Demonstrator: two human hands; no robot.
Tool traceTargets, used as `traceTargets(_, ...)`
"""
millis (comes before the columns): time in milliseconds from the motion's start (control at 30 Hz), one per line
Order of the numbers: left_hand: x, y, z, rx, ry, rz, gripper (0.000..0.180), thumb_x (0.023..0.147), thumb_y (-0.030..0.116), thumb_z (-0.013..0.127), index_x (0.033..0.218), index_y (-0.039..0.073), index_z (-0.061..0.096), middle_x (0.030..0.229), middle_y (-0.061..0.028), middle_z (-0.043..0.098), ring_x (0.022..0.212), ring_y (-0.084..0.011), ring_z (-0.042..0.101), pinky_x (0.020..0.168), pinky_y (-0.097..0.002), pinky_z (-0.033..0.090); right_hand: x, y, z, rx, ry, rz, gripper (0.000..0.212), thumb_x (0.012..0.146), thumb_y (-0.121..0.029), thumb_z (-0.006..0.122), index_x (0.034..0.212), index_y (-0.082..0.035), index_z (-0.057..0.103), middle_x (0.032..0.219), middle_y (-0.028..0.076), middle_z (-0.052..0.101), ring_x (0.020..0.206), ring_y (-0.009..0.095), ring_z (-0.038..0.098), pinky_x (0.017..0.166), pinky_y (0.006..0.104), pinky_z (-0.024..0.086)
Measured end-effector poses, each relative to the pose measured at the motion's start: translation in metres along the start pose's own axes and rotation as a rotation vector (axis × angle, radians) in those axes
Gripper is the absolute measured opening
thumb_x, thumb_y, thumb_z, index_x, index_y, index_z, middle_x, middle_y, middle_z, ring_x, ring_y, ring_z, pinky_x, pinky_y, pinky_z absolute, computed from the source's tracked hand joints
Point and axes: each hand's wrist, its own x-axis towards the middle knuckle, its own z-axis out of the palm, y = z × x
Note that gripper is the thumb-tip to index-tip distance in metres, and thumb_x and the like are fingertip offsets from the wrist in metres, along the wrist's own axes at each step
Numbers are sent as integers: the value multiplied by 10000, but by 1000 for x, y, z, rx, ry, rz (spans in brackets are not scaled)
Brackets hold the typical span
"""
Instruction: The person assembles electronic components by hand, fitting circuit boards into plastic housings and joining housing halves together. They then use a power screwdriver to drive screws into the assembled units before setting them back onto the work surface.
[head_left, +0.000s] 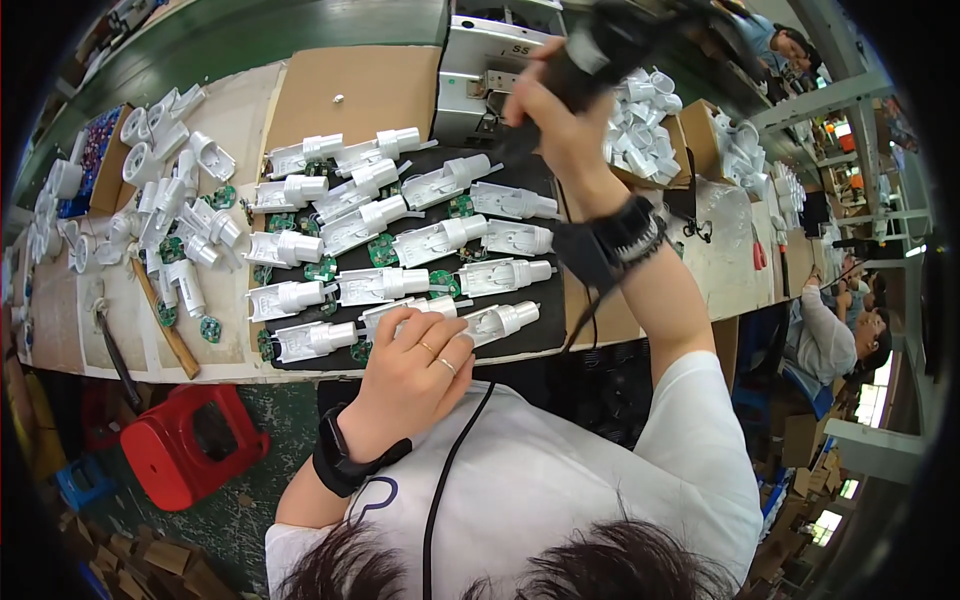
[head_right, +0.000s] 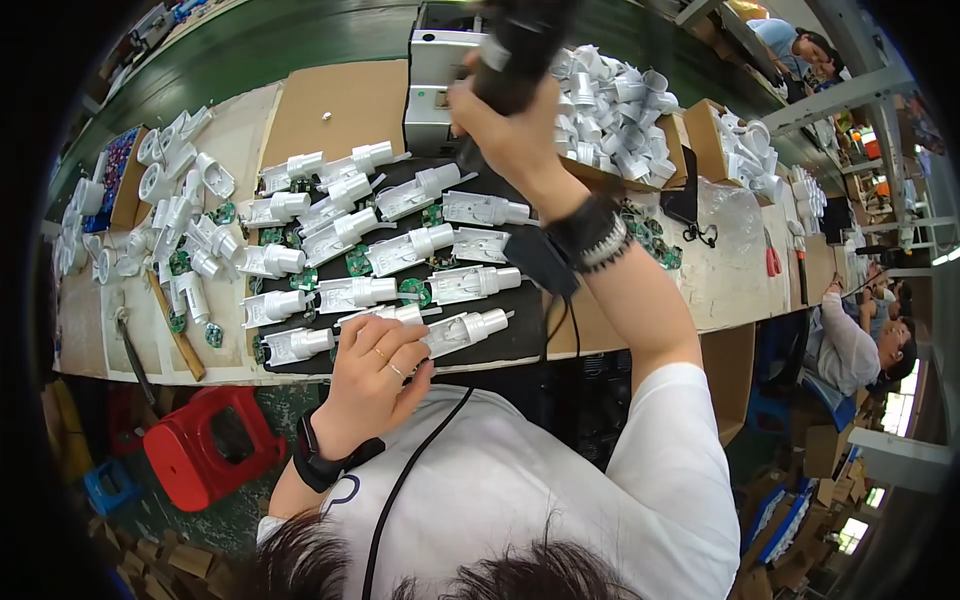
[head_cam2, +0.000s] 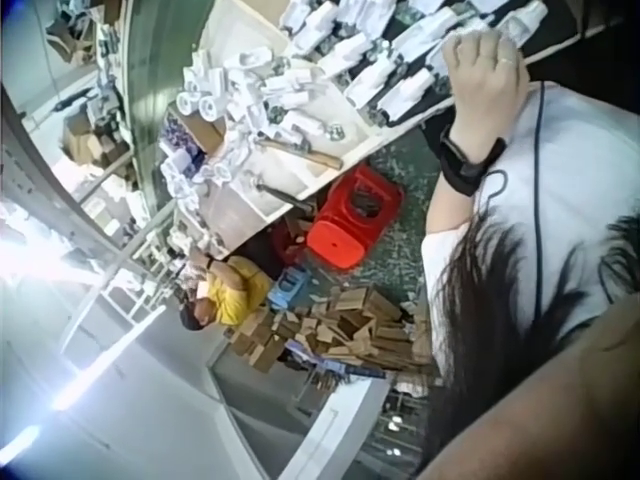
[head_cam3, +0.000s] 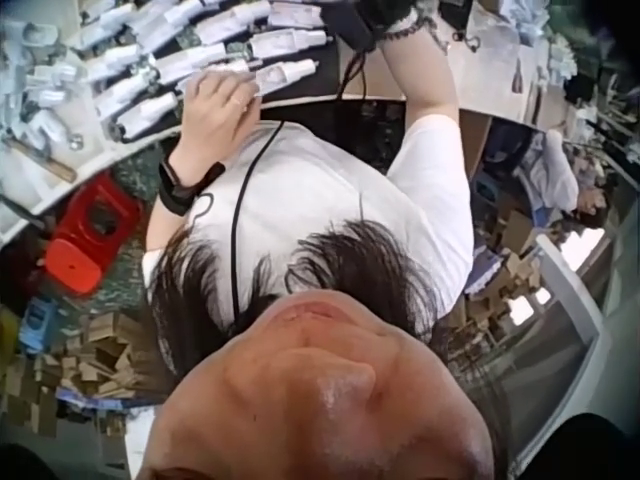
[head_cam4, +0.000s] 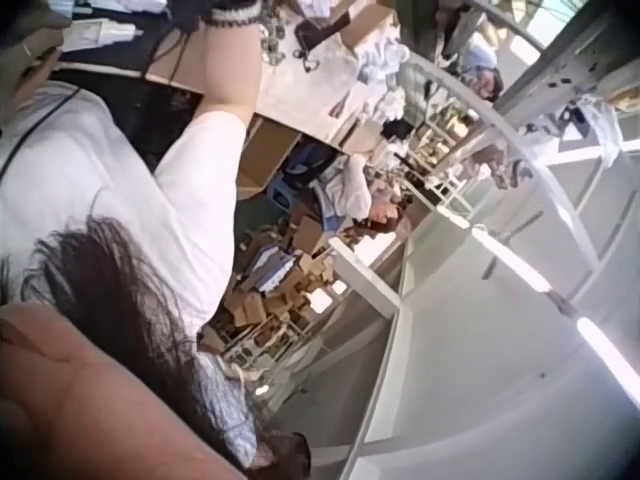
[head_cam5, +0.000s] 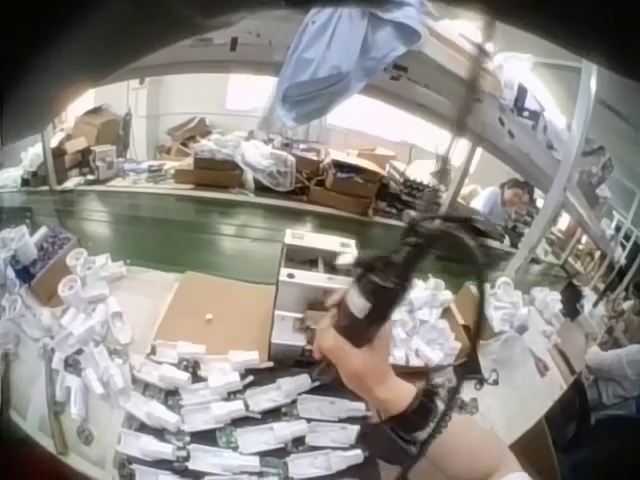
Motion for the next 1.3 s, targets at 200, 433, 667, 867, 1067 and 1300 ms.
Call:
traceTargets(200,-6,1,5,-14,17,63,228,695,57,693,904,78,604,1013,-50,637,902,-235,579,870,-407,412,33,-19,-10,-43,92,-65,333,839,-113,554,1154,-59,461,657,41,558,575,164,561,576,277,451)
traceTargets(433,-8,6,5,8,46,65,209,692,58,698,880,83,610,1000,-47,639,900,-230,579,866,-399,410,43,-6,4,49,130,16,233,820,4,599,1028,-1,496,665,54,562,539,142,558,522,271,448)
traceTargets(667,-12,6,10,25,16,72,162,707,124,678,844,81,603,1035,-57,641,939,-196,568,860,-352,399,-23,-57,11,262,165,96,244,796,4,625,1010,-6,508,694,59,578,556,146,568,544,273,459)
traceTargets(867,-8,11,22,107,-89,99,156,721,151,663,838,82,587,1115,-68,644,923,-169,547,783,-318,389,-79,-101,-10,273,-188,43,417,905,-206,598,1258,-138,386,699,31,503,601,173,503,667,324,433)
traceTargets(1067,-10,18,30,97,-168,56,174,748,163,648,880,77,574,1162,-67,624,895,-166,531,763,-316,380,-114,-118,-5,270,-232,114,421,914,-227,626,1227,-132,361,715,47,534,605,172,513,650,336,446)
traceTargets(1300,-12,22,30,112,-172,6,170,768,159,631,905,80,569,1126,-51,610,895,-169,520,782,-335,369,-122,-106,3,231,-339,166,426,906,-189,637,1199,-132,333,725,70,561,622,177,540,647,363,480)
